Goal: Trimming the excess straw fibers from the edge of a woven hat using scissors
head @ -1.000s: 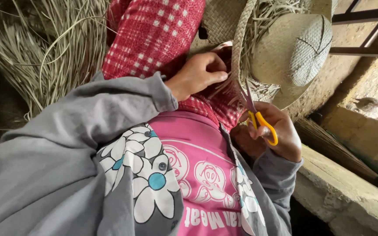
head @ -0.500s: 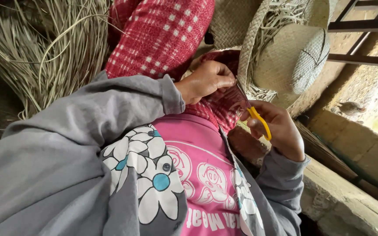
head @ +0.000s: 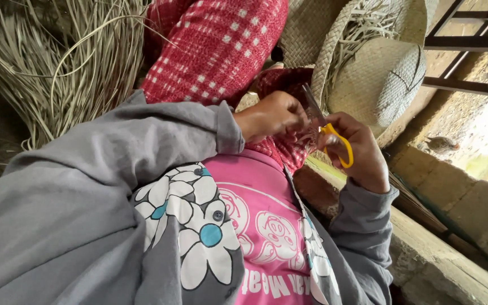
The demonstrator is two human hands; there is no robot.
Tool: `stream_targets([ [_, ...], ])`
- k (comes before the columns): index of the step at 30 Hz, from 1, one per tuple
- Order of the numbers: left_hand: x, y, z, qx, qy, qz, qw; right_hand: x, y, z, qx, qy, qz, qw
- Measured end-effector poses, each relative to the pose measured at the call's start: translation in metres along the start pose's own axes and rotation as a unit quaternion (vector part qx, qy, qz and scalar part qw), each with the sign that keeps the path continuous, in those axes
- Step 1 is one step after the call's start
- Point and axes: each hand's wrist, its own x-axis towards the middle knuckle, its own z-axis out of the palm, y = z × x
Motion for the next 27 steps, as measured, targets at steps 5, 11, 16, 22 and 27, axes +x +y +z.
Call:
stream_targets([
  [5,0.009,0.048,0.007,0.185,0.038,0.338,0.922,-0.035,-0.039,0.002,0.069,0.024,-0.049,0.996],
  [11,0.033,0.072,0.031,0.461,0.09,0.508,0.722,-0.062,-0.042,0.0,0.068,0.093,-0.071,0.991],
  [16,0.012,0.028,-0.002,0.388,0.105,0.509,0.761,-0.072,-0.01,-0.004,0.016,0.062,0.047,0.997],
  [22,0.022,-0.012,-0.021,0.354,0.044,0.155,0.921,-0.056,0.019,0.0,0.072,0.006,0.008,0.997],
  [27,0.026,-0.01,-0.024,0.392,0.042,0.104,0.913,-0.046,0.021,-0.001,0.05,-0.009,0.015,0.999],
])
